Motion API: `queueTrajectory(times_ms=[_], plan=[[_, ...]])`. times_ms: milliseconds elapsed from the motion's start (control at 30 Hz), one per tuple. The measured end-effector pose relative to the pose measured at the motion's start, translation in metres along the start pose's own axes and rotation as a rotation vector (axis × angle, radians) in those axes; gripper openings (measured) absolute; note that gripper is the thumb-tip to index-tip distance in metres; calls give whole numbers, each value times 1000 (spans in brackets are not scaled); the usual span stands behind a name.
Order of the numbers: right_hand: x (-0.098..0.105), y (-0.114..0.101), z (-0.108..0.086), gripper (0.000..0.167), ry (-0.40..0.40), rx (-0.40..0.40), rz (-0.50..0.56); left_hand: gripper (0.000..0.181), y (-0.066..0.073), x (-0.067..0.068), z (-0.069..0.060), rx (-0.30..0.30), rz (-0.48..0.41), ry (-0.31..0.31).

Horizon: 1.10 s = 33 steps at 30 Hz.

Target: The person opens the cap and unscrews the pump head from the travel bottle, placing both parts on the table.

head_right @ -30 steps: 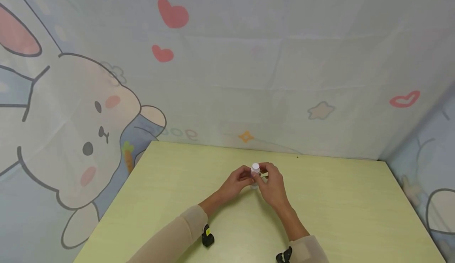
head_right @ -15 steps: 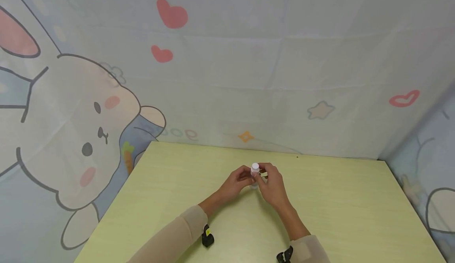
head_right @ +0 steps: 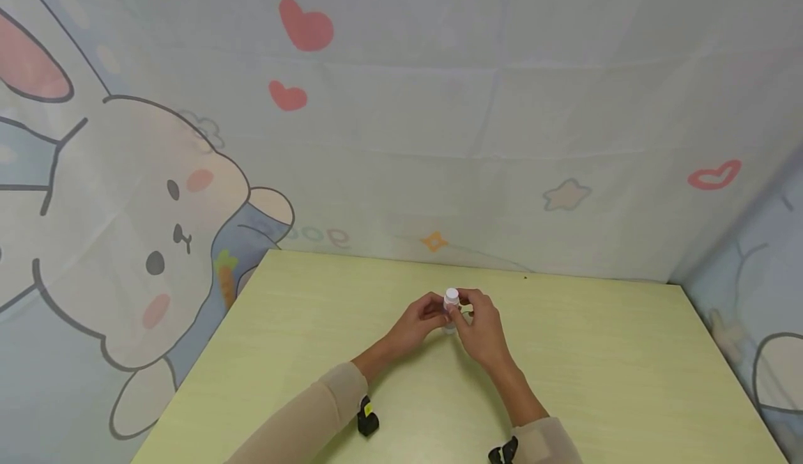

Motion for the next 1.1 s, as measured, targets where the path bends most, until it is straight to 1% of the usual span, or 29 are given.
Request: queueTrajectory(times_ms=[167, 267, 500, 733, 967, 1100], plan=[[0, 1, 0, 34, -5, -2, 14, 23, 0, 0, 1, -9, -7, -3], [1, 1, 0, 36, 1, -3, 18, 24, 0, -1, 0, -16, -11, -9], [4, 1, 2, 39, 27, -30, 43, 22, -2, -1, 0, -13, -10, -17], [5, 3, 5, 36, 42, -59, 51, 22, -7, 0, 0, -11, -14, -15], [5, 2, 5, 33, 56, -61, 48, 22, -7, 0, 1, -23, -20, -11], [5, 2, 5, 32, 59, -60, 38, 22, -7, -1, 2, -15, -15, -8]])
Point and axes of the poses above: each hand's wrist, its own z-axis towards the middle knuckle, its own x-axis out of the back of the hand, y = z × x, the point moved 10 cm from there along z, towards the middle knuckle, and after that the axes turned 8 degrees about -x, right-handed, at the moved point
